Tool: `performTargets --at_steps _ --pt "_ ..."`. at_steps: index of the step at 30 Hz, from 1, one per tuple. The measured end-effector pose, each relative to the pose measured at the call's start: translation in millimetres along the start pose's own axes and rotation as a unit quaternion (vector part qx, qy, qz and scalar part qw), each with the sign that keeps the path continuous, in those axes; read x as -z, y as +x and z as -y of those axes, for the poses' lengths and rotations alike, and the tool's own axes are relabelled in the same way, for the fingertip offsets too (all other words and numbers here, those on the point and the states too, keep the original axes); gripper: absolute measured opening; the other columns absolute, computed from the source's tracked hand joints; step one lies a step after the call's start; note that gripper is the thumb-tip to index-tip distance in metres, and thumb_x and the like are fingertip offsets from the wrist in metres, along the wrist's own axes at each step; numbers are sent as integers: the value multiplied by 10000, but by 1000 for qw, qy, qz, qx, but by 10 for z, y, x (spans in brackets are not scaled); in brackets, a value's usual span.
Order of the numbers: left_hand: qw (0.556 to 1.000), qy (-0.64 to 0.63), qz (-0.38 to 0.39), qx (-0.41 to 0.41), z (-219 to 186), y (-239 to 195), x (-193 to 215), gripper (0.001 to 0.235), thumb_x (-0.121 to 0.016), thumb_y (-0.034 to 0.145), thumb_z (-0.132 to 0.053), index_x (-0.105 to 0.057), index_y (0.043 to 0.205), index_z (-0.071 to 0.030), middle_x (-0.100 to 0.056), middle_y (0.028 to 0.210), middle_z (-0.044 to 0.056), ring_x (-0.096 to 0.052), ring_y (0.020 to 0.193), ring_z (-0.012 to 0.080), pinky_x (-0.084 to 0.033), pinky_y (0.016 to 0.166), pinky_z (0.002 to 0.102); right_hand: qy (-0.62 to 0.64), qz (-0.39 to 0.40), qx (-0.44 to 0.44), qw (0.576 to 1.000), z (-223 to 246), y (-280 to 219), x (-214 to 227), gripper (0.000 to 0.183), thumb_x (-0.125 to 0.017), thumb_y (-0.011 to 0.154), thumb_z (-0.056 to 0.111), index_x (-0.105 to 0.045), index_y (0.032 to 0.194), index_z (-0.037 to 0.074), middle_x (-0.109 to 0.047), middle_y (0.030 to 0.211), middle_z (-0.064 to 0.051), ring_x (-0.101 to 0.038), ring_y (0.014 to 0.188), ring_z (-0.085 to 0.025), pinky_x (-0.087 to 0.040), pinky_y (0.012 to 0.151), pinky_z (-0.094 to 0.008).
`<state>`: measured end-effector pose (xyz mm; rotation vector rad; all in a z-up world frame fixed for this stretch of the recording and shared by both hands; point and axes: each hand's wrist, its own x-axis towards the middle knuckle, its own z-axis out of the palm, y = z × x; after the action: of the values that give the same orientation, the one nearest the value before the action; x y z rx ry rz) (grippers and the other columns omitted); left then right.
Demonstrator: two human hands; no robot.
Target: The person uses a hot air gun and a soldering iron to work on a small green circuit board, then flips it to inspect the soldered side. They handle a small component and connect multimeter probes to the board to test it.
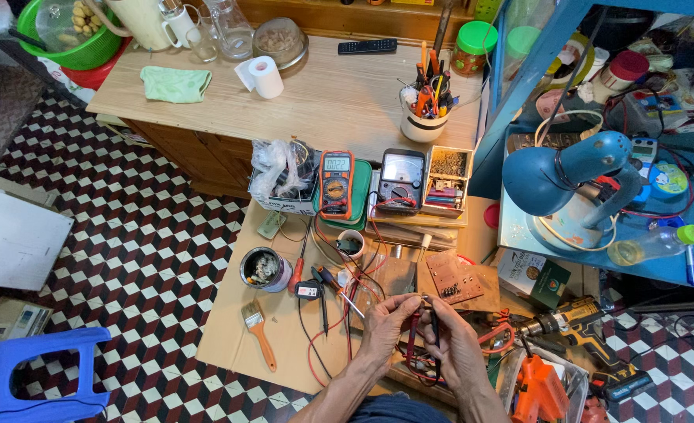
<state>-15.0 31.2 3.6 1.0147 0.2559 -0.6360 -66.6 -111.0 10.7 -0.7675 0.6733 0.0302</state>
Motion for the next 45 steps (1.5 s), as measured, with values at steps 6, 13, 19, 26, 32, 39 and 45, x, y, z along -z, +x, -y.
performTargets --at_steps 6,13,19,26,32,39,45 --pt "1000 18 16 -12 63 -15 -26 314 -765 897 -222 -736 1114 4 -779 925 58 -720 825 115 -585 787 246 -125 -53 69 988 63 -82 -95 279 -667 948 197 -680 1156 11 -609 731 -8 -441 477 -46 -281 351 -189" --pt "998 31 30 -37 137 61 6 308 -731 936 -228 -734 1133 9 -765 954 41 -703 845 102 -573 793 235 -190 -41 114 974 110 -100 -139 216 -649 989 223 -693 1061 24 -525 634 24 -416 478 -26 -269 401 -190" --pt "999 20 23 -38 137 64 31 290 -738 941 -204 -745 1131 14 -765 938 55 -708 836 107 -580 796 242 -167 -31 121 978 94 -150 -131 180 -693 944 176 -684 1057 37 -617 723 39 -463 512 -15 -314 408 -177" --pt "998 31 22 -50 132 41 3 276 -729 946 -197 -747 1131 7 -766 939 50 -710 839 99 -583 802 238 -187 -34 127 974 73 -117 -111 169 -694 974 190 -699 1018 27 -588 686 20 -458 506 -19 -311 404 -174" --pt "998 57 13 -34 86 -12 -14 281 -705 952 -208 -746 1140 -4 -775 939 55 -722 838 109 -595 801 250 -171 -38 111 978 45 -124 -108 174 -666 976 186 -689 987 14 -631 728 10 -455 504 -21 -314 389 -181" --pt "995 82 27 -55 3 -29 -85 299 -702 963 -225 -734 1143 12 -770 952 64 -727 856 119 -596 811 252 -132 -42 102 985 93 -110 -121 182 -664 967 182 -659 994 2 -677 833 -27 -492 526 -36 -318 372 -185" --pt "994 75 36 -67 25 -21 -123 305 -703 963 -221 -712 1155 17 -765 966 70 -725 871 120 -594 825 255 -132 -55 101 984 92 -104 -98 191 -666 972 193 -660 992 3 -675 837 -40 -488 524 -40 -315 368 -176"
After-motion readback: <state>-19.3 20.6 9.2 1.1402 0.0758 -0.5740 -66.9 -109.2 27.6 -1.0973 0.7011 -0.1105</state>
